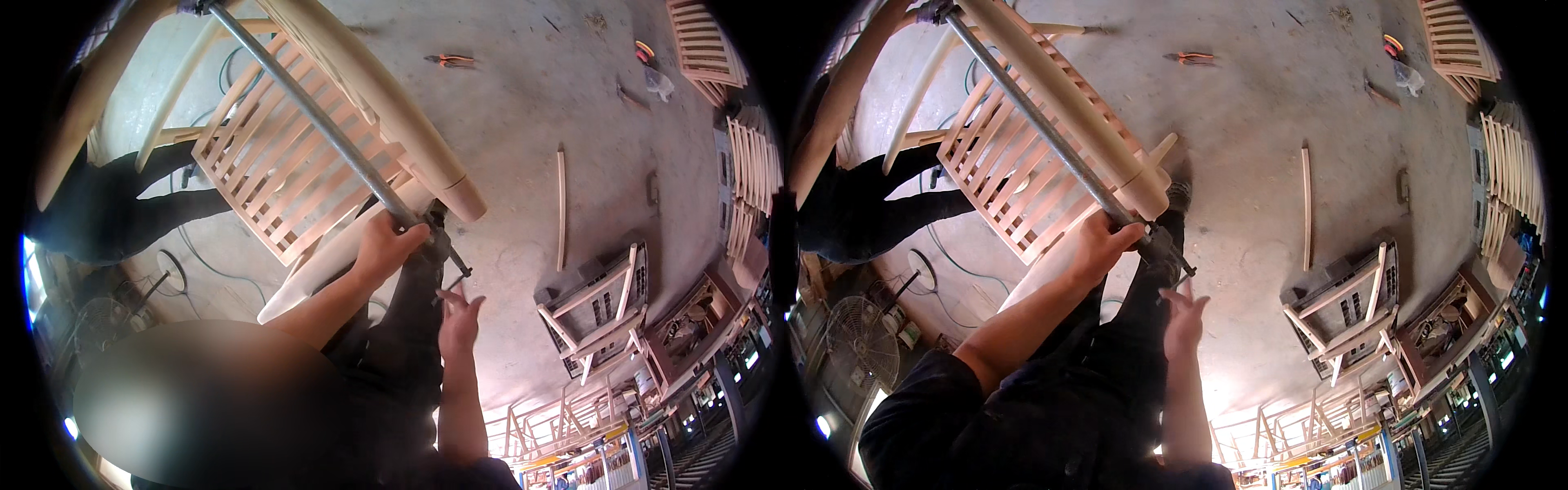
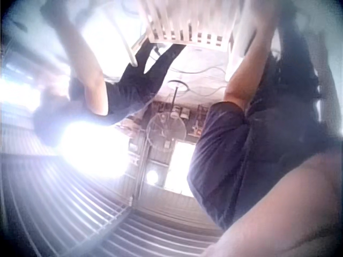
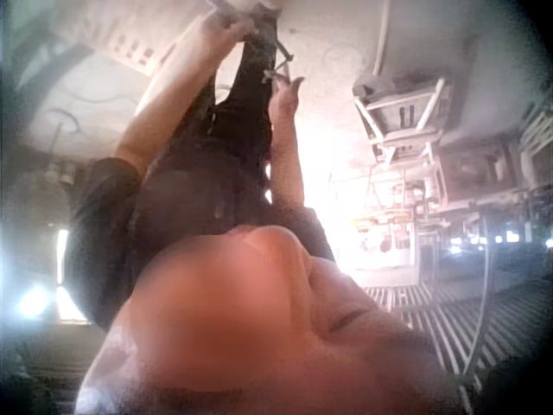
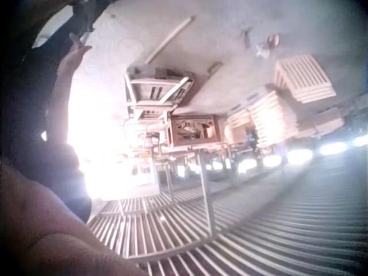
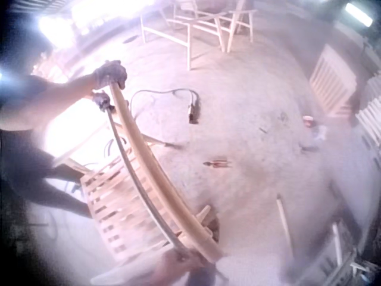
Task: The person assembles wooden chairs by inserting screws into pre-drilled holes and using a pneumatic drill to fasten them. They handle the chair frame, align parts, and secure joints with screws and a drill, working on multiple chairs in a workshop.
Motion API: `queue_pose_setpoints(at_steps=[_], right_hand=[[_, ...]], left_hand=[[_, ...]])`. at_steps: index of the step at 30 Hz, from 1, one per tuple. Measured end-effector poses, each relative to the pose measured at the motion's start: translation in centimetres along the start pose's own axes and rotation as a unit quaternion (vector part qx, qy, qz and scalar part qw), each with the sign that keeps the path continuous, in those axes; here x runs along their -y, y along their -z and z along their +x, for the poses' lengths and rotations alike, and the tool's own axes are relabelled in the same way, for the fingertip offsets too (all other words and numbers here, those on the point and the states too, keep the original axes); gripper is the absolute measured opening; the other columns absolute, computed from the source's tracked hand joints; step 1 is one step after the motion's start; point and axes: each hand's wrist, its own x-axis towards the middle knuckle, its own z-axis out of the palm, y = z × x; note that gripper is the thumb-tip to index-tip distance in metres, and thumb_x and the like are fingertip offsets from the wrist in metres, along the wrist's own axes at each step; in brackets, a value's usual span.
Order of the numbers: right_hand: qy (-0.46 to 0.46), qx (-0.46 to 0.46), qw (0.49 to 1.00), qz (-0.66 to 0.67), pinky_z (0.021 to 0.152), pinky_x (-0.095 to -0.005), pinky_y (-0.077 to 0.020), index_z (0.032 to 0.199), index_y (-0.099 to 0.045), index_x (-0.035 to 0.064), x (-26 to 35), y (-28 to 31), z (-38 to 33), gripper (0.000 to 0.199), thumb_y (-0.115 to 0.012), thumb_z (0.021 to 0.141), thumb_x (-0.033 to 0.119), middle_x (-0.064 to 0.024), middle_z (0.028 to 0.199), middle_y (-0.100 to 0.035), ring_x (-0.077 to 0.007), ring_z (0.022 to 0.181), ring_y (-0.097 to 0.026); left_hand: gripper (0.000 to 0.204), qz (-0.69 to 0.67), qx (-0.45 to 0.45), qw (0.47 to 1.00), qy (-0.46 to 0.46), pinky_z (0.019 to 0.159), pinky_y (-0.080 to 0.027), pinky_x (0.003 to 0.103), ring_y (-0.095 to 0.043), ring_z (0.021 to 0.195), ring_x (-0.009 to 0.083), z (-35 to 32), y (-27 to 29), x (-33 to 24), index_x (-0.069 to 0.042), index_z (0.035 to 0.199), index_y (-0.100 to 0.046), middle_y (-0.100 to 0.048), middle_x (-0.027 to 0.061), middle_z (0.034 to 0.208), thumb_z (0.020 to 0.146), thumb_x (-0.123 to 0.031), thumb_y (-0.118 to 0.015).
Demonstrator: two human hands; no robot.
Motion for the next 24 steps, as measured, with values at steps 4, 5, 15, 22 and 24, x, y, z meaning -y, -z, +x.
queue_pose_setpoints(at_steps=[4,5,15,22,24], right_hand=[[-0.098,-0.043,0.969,0.225,0.126,-0.0421,-0.0111,0.144,-0.045,-0.0098,2.3,0.3,6.8,0.095,-0.012,0.103,0.069,-0.0118,0.166,-0.029,-0.0261,0.155,-0.021],[-0.061,-0.036,0.972,0.224,0.126,-0.0428,-0.0115,0.146,-0.043,-0.0096,3.5,0.9,8.3,0.096,-0.012,0.102,0.07,-0.0114,0.167,-0.027,-0.026,0.155,-0.019],[-0.054,-0.07,0.989,0.116,0.125,-0.0488,-0.0144,0.131,-0.055,-0.0066,-1.3,-0.3,1.3,0.08,-0.018,0.107,0.061,-0.0128,0.157,-0.042,-0.0275,0.15,-0.028],[0.039,0.008,0.996,0.085,0.111,-0.0469,-0.0465,0.115,-0.06,-0.0021,4.6,0.9,7.9,0.025,-0.058,0.104,0.02,-0.0154,0.139,-0.06,-0.0264,0.13,-0.057],[0.075,-0.057,0.995,-0.025,0.101,-0.0425,-0.0548,0.113,-0.06,-0.0005,5.4,-0.3,6.8,0.015,-0.06,0.101,0.009,-0.0159,0.137,-0.061,-0.0245,0.128,-0.058]], left_hand=[[0.035,-0.004,-0.007,1.0,0.011,0.07,-0.057,0.028,-0.066,0.077,0.0122,-0.2,0.0,0.1,0.013,0.107,-0.064,-0.069,0.009,0.089,0.09,-0.016,-0.071],[0.035,0.001,-0.001,1.0,0.007,0.07,-0.057,0.028,-0.067,0.077,0.0125,-0.2,0.2,0.2,0.013,0.108,-0.064,-0.069,0.0092,0.09,0.09,-0.017,-0.071],[0.037,0.028,-0.049,0.998,0.0,0.069,-0.054,0.033,-0.068,0.075,0.0157,0.1,-0.7,0.5,0.006,0.095,-0.071,-0.072,0.0107,0.08,0.085,-0.029,-0.075],[0.04,0.074,-0.043,0.996,0.02,0.069,-0.054,0.034,-0.07,0.075,0.0191,0.7,-1.1,-1.0,0.007,0.093,-0.072,-0.074,0.0145,0.083,0.084,-0.031,-0.079],[0.038,0.069,-0.082,0.994,-0.019,0.069,-0.054,0.035,-0.071,0.076,0.0202,0.9,-1.7,-0.4,0.006,0.093,-0.073,-0.075,0.0154,0.084,0.083,-0.029,-0.08]])
